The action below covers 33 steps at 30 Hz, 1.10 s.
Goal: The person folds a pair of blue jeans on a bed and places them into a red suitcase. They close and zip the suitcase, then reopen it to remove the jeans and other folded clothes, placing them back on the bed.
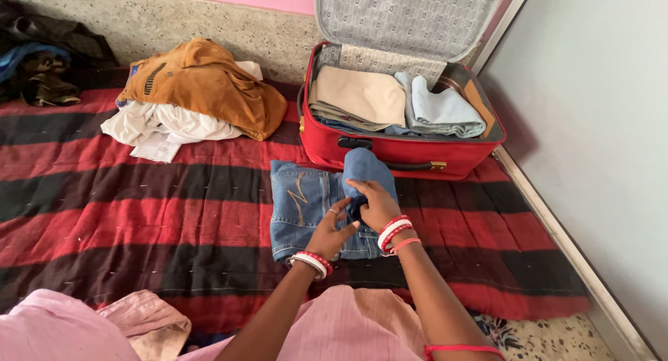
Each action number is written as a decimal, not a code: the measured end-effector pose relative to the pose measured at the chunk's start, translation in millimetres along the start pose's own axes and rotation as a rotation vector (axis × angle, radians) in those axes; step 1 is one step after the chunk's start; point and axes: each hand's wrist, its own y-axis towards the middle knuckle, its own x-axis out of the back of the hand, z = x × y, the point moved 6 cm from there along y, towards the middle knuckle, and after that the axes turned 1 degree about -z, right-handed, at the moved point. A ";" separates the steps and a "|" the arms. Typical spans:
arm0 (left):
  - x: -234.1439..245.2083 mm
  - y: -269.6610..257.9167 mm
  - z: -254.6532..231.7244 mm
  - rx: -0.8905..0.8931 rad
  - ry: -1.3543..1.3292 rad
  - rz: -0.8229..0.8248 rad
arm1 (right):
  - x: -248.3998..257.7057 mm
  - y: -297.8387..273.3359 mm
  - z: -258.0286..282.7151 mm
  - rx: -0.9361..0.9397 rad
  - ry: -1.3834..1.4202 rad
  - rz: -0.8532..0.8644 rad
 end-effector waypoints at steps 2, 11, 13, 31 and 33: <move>-1.0 0.1 -1.3 0.014 -0.001 0.004 | 3.6 0.0 3.2 -0.001 -0.034 -0.022; 2.8 5.0 6.6 -0.022 0.140 -0.160 | 21.2 -1.4 3.1 0.034 0.019 -0.141; 3.5 10.8 10.3 0.033 0.201 -0.262 | 26.4 0.2 -2.3 -0.011 0.051 -0.195; -46.0 68.1 11.8 0.075 0.551 -0.456 | 58.1 2.7 -48.8 -0.155 0.388 -0.207; -45.6 72.1 7.6 0.086 0.550 -0.488 | 56.9 3.2 -48.4 -0.169 0.407 -0.183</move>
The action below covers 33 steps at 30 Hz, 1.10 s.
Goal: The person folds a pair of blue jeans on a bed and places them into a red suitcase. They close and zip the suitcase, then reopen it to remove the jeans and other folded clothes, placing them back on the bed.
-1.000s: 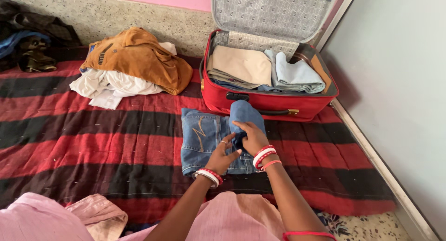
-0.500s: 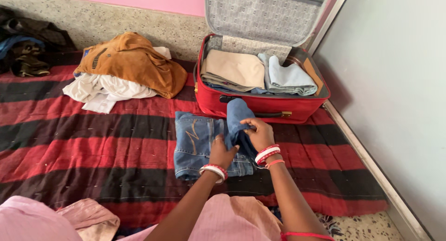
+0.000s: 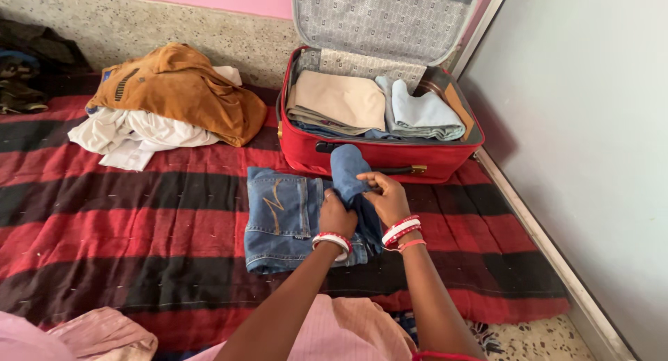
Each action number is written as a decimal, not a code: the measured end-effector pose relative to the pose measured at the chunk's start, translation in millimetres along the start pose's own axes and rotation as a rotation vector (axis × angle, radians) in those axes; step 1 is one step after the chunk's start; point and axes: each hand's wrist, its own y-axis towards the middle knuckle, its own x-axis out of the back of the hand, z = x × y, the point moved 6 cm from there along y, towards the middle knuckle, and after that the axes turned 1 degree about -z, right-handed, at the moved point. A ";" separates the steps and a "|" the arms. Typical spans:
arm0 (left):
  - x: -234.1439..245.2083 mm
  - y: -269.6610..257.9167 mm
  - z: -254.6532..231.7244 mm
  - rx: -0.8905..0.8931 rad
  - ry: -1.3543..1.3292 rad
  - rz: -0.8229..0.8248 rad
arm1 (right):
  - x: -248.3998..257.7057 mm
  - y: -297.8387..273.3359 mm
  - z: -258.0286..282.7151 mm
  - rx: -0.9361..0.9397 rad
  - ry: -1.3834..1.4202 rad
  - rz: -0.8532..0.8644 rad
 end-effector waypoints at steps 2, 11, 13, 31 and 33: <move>1.2 4.5 -4.4 0.032 0.002 -0.009 | -1.2 -0.2 2.3 0.023 0.006 0.026; 31.9 25.4 -49.1 0.009 0.034 0.020 | 11.6 3.9 2.7 0.052 0.045 -0.019; 38.3 33.3 -62.7 0.001 0.054 0.014 | 12.8 6.5 1.0 0.050 0.020 -0.034; 109.6 -29.3 -60.2 -0.608 0.124 0.152 | -34.6 -0.1 8.3 -0.545 0.274 -0.001; 107.0 -44.3 -53.9 -0.632 0.156 0.214 | -36.2 -1.9 -15.7 -0.571 0.323 -0.012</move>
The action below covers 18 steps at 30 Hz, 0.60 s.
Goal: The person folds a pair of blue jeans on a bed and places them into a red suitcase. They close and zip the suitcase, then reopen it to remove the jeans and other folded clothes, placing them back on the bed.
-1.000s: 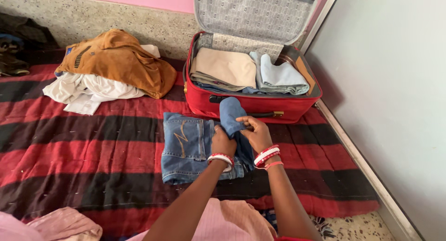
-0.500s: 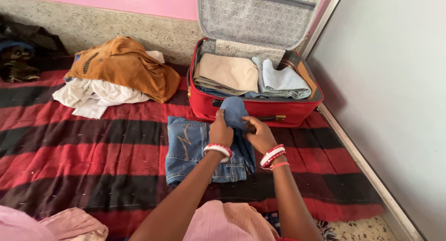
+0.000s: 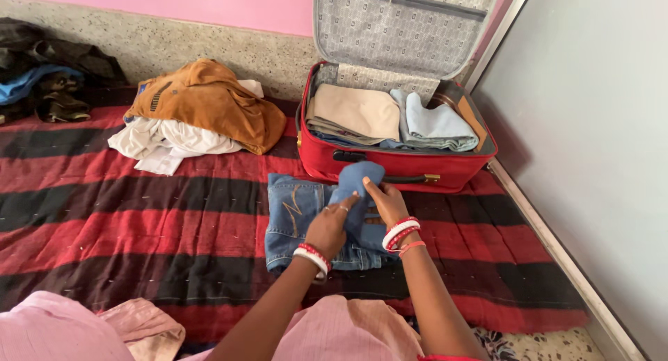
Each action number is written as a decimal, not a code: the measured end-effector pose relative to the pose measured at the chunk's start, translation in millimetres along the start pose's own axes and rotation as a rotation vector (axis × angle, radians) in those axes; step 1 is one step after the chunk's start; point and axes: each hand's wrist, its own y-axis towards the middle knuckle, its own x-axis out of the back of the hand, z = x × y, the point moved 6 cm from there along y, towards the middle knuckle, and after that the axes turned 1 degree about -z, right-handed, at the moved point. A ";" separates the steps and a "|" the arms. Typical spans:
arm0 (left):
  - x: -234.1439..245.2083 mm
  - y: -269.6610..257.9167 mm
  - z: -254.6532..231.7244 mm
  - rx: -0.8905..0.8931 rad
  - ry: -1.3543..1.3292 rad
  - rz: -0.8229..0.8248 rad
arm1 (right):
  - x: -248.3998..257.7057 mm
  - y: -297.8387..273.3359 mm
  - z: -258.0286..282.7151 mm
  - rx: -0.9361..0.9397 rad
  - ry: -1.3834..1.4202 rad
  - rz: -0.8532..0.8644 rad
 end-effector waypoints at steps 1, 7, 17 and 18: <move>-2.5 -6.1 -1.1 -0.012 0.008 0.031 | 5.1 8.7 -3.9 0.094 -0.095 -0.054; -10.8 -21.6 -16.7 -0.096 -0.091 0.141 | 16.7 28.7 -6.7 0.683 -0.235 -0.155; -30.5 -35.9 -9.2 -0.073 -0.030 0.328 | 39.7 -17.1 24.2 0.168 -0.683 -0.128; -32.8 -36.0 -7.6 -0.070 -0.031 0.336 | 41.5 -19.2 25.1 0.155 -0.726 -0.101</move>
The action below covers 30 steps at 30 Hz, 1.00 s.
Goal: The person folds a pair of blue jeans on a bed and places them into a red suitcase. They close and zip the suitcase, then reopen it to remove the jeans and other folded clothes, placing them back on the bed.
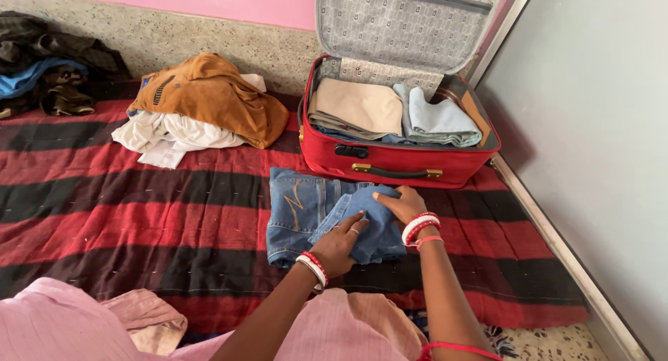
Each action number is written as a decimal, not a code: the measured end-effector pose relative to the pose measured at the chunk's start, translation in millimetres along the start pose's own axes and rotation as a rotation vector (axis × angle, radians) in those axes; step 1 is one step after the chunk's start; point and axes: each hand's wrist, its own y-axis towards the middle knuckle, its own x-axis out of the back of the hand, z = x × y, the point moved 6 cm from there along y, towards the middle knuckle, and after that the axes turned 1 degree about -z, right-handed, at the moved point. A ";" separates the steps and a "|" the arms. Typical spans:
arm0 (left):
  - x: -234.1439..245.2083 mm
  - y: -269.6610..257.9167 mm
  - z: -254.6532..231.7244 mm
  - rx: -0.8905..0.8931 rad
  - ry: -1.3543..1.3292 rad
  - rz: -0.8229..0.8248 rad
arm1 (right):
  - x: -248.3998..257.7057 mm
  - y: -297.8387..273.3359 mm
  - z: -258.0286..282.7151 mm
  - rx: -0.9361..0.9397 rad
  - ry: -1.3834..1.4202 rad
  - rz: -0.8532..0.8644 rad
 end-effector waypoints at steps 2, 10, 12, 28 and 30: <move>-1.8 0.4 2.3 -0.009 0.022 0.004 | 2.5 0.6 -9.8 -0.085 0.059 0.044; 6.6 1.4 0.0 0.074 0.029 0.119 | 3.5 26.4 -11.5 0.143 0.816 -0.107; 12.6 6.6 1.2 0.097 -0.145 0.042 | 7.1 25.4 -13.6 0.099 1.029 -0.229; -13.2 39.6 79.2 0.568 -0.251 -0.426 | -22.1 10.6 18.8 0.125 0.840 -0.021; 2.8 31.5 111.7 0.594 -0.276 -0.577 | -24.7 17.4 10.6 0.110 0.709 -0.040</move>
